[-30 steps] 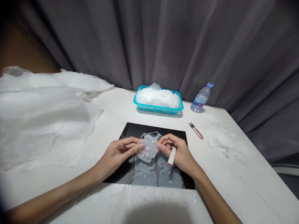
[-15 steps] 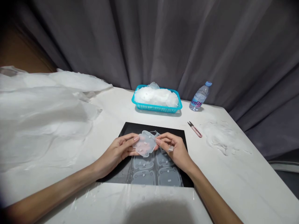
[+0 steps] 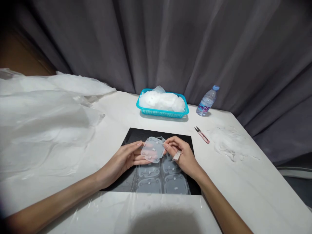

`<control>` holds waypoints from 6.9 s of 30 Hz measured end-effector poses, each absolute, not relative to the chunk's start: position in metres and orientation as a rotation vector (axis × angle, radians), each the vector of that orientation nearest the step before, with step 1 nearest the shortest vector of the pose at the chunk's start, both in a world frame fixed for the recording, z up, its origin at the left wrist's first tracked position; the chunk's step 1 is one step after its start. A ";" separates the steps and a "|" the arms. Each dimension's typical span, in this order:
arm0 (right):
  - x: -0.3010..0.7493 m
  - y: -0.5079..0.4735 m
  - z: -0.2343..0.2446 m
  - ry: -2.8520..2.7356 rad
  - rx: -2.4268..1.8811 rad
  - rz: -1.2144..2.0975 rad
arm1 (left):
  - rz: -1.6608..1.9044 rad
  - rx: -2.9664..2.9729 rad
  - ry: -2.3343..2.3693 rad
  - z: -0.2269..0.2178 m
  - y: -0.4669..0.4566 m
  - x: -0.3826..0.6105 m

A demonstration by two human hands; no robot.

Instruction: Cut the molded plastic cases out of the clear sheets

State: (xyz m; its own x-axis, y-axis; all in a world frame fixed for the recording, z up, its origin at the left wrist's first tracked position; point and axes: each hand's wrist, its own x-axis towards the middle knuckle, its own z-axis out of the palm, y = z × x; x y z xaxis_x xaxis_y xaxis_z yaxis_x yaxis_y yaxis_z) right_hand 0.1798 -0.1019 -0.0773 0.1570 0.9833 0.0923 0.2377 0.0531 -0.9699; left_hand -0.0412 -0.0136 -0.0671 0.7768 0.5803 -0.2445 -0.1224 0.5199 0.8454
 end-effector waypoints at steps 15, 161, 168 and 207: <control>0.179 -0.104 -0.074 -1.289 -1.397 0.892 | 0.440 0.932 0.514 -0.066 -0.018 -0.040; 0.178 -0.135 -0.038 -1.914 -1.332 0.549 | 1.207 2.703 -0.031 -0.060 -0.011 -0.063; 0.177 -0.136 -0.040 -1.924 -1.324 0.553 | 1.190 2.727 -0.026 -0.060 -0.010 -0.064; 0.283 -0.099 -0.121 -1.555 -2.181 -0.289 | 1.182 2.474 0.119 -0.071 -0.012 -0.062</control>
